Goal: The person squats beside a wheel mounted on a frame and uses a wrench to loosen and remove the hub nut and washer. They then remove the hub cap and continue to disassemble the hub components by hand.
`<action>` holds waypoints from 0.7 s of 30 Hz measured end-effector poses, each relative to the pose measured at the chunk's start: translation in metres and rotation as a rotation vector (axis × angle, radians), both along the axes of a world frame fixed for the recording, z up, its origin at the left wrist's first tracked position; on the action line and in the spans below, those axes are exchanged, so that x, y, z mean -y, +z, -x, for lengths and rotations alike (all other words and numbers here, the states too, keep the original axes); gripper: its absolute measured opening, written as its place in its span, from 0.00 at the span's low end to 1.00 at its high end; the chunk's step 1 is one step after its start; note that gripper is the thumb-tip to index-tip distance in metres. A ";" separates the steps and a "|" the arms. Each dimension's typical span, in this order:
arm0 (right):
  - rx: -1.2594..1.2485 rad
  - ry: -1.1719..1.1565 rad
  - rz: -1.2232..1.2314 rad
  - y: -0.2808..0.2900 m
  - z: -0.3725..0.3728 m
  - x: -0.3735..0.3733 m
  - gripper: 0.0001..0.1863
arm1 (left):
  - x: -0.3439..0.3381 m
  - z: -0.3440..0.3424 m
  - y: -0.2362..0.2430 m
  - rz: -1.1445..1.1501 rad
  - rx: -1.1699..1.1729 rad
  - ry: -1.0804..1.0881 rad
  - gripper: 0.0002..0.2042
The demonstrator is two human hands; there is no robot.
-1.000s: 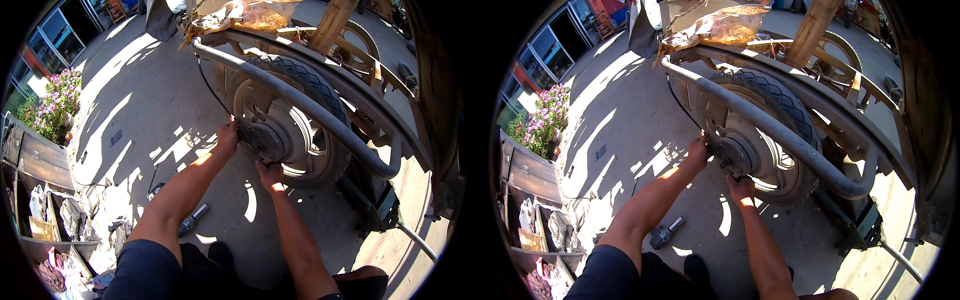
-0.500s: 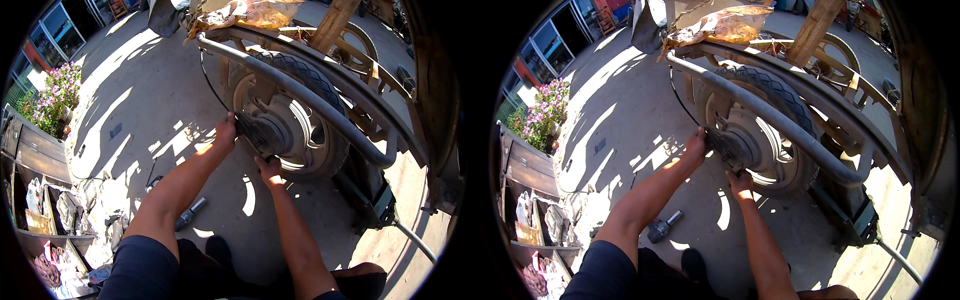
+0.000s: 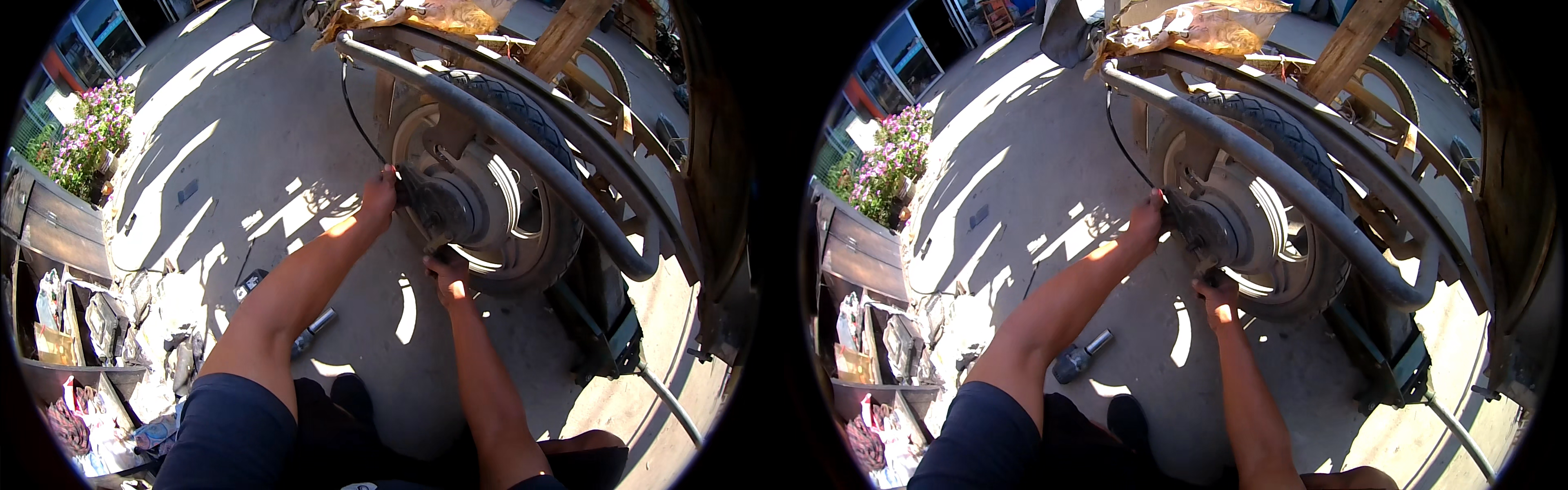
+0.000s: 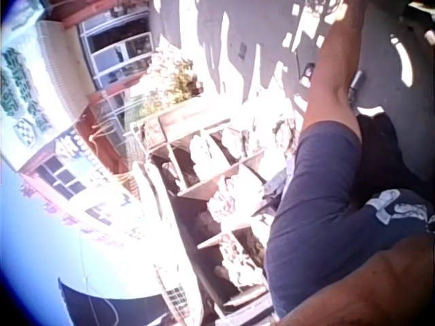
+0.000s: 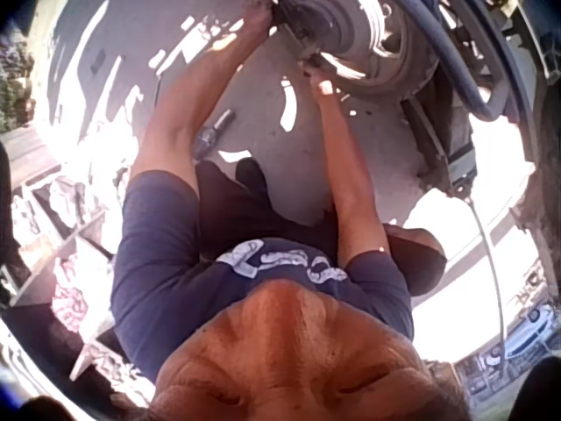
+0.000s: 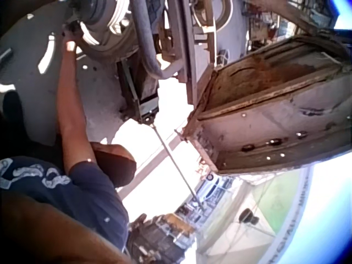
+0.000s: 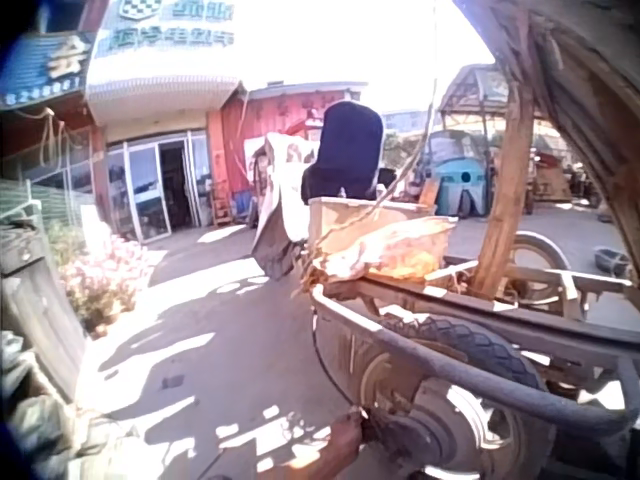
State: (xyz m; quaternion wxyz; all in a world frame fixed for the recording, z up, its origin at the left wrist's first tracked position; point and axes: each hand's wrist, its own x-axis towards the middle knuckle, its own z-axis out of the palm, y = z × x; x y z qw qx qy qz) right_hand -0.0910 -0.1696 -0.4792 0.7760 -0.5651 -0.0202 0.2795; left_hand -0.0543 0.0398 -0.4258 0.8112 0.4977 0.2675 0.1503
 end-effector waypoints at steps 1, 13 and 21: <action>-0.019 0.008 -0.018 -0.001 0.001 0.001 0.12 | -0.002 0.000 -0.002 -0.013 -0.007 -0.004 0.20; -0.089 -0.079 -0.207 0.014 0.008 -0.002 0.15 | 0.003 0.003 0.008 0.010 -0.029 -0.046 0.20; 0.160 -0.055 0.155 0.010 -0.003 -0.014 0.13 | -0.001 -0.005 -0.010 -0.074 -0.018 0.062 0.21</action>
